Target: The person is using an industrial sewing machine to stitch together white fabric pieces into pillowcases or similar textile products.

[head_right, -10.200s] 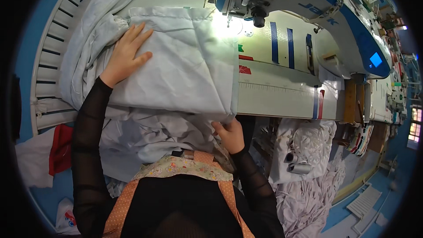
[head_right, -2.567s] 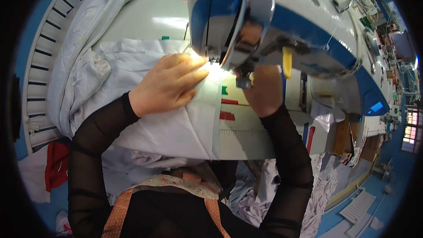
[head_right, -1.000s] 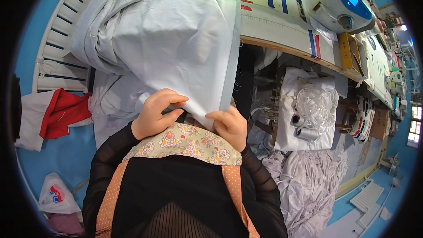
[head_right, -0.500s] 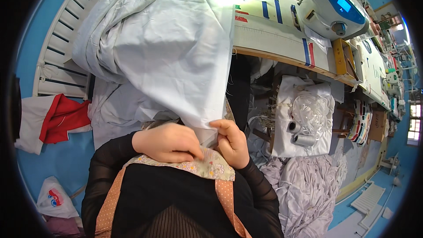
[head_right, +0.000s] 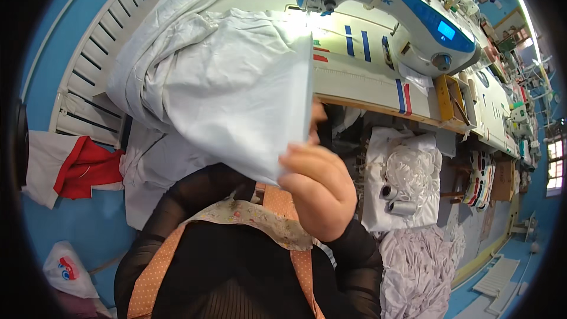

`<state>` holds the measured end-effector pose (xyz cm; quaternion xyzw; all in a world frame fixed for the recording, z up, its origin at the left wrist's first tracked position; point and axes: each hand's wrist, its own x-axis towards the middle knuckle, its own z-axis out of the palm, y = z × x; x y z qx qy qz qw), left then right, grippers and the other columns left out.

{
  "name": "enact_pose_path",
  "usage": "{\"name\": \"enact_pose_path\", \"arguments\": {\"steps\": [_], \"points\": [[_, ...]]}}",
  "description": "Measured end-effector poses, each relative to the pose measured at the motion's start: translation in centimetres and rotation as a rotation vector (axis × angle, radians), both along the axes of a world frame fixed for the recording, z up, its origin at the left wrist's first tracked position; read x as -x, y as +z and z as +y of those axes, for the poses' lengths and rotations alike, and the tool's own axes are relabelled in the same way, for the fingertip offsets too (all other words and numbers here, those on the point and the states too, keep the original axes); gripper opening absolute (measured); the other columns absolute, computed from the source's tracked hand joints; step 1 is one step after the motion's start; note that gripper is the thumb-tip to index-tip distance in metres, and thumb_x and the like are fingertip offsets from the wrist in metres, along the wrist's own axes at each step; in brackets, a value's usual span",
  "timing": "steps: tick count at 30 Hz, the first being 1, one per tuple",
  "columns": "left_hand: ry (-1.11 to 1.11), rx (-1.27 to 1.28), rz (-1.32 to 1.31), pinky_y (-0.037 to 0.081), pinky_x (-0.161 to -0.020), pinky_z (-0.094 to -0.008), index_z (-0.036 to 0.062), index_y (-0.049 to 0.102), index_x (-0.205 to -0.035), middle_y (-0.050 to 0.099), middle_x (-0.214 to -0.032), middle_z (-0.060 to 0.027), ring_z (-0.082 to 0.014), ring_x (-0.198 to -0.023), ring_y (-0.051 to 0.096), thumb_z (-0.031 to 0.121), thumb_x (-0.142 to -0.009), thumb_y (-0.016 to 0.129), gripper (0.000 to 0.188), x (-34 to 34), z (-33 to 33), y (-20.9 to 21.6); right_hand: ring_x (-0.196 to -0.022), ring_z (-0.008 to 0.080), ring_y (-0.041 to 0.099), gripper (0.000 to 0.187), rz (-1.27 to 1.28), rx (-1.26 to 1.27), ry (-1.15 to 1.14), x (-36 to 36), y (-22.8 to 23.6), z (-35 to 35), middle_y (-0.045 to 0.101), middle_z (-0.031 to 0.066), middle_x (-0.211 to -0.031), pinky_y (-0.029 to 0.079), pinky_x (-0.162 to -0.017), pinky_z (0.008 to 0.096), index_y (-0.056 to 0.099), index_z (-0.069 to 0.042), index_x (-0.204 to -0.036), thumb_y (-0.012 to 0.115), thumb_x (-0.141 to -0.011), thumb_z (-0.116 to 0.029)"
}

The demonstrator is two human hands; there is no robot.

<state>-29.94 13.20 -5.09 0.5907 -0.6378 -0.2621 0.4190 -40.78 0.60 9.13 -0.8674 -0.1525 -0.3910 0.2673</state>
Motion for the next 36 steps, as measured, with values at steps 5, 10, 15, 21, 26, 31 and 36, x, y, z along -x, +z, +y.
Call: {"name": "enact_pose_path", "arguments": {"steps": [5, 10, 15, 21, 26, 31, 36], "points": [[0.489, 0.131, -0.396, 0.046, -0.089, -0.0381, 0.0081, 0.065, -0.114, 0.065, -0.106, -0.0146, -0.0293, -0.099, 0.061, 0.021, -0.094, 0.050, 0.028, -5.6, 11.4, -0.3, -0.087, 0.0238, 0.066, 0.034, 0.523, -0.676, 0.151, 1.2, -5.8, 0.6, 0.068, 0.0134, -0.091, 0.050, -0.079, 0.0307, 0.066, 0.001, -0.095, 0.045, -0.074, 0.018], [0.381, -0.444, -0.411, 0.045, -0.096, -0.0413, 0.0056, 0.064, -0.119, 0.065, -0.113, -0.0199, -0.0330, -0.107, 0.061, 0.023, -0.093, 0.049, 0.035, -2.0, 13.1, -1.2, -0.079, 0.0116, 0.062, 0.012, 0.837, -1.052, 0.010, 0.6, -14.9, 0.0, 0.066, 0.0053, -0.085, 0.049, -0.071, 0.0239, 0.065, 0.002, -0.095, 0.058, -0.086, 0.005], [0.237, -0.417, 0.319, 0.050, -0.083, -0.0371, 0.0017, 0.067, -0.104, 0.067, -0.095, -0.0140, -0.0301, -0.092, 0.063, 0.013, -0.089, 0.058, 0.021, -5.8, 8.8, 6.7, -0.077, 0.0069, 0.057, 0.007, 0.918, -1.038, 0.029, 0.0, -17.5, -2.0, 0.063, 0.0008, -0.083, 0.047, -0.069, 0.0218, 0.063, 0.003, -0.093, 0.057, -0.090, 0.003], [0.283, 0.203, -0.404, 0.046, -0.091, -0.0393, 0.0110, 0.062, -0.110, 0.060, -0.112, -0.0076, -0.0281, -0.101, 0.058, 0.016, -0.080, 0.067, 0.030, -14.7, -2.3, 8.1, -0.079, 0.0192, 0.067, 0.011, 0.956, -0.856, -0.071, -1.0, -18.2, -3.6, 0.068, 0.0108, -0.085, 0.051, -0.071, 0.0287, 0.067, 0.001, -0.094, 0.064, -0.083, 0.000], [0.175, 0.099, -0.626, 0.037, -0.103, -0.0426, 0.0217, 0.063, -0.113, 0.053, -0.124, -0.0038, -0.0253, -0.117, 0.048, 0.022, -0.077, 0.071, 0.037, -18.2, -4.1, 6.2, -0.079, 0.0233, 0.067, 0.013, 0.979, -0.785, -0.088, -2.5, -18.3, -4.8, 0.067, 0.0119, -0.086, 0.052, -0.071, 0.0301, 0.067, -0.001, -0.094, 0.064, -0.081, 0.001], [0.174, 0.100, -0.609, 0.039, -0.103, -0.0417, 0.0258, 0.064, -0.115, 0.053, -0.124, -0.0035, -0.0264, -0.116, 0.047, 0.021, -0.074, 0.072, 0.042, -21.3, -5.6, 6.2, -0.079, 0.0275, 0.066, 0.014, 0.976, -0.708, -0.094, -5.1, -17.8, -6.3, 0.067, 0.0121, -0.085, 0.051, -0.069, 0.0327, 0.067, -0.002, -0.092, 0.063, -0.080, 0.002], [0.196, 0.121, -0.582, 0.041, -0.100, -0.0412, 0.0250, 0.064, -0.115, 0.053, -0.124, -0.0039, -0.0266, -0.114, 0.049, 0.017, -0.070, 0.074, 0.047, -24.9, -7.3, 5.8, -0.076, 0.0287, 0.065, 0.016, 0.887, -0.614, -0.069, -7.3, -16.9, -7.3, 0.066, 0.0111, -0.083, 0.051, -0.067, 0.0332, 0.067, -0.003, -0.089, 0.062, -0.075, 0.004]]}}
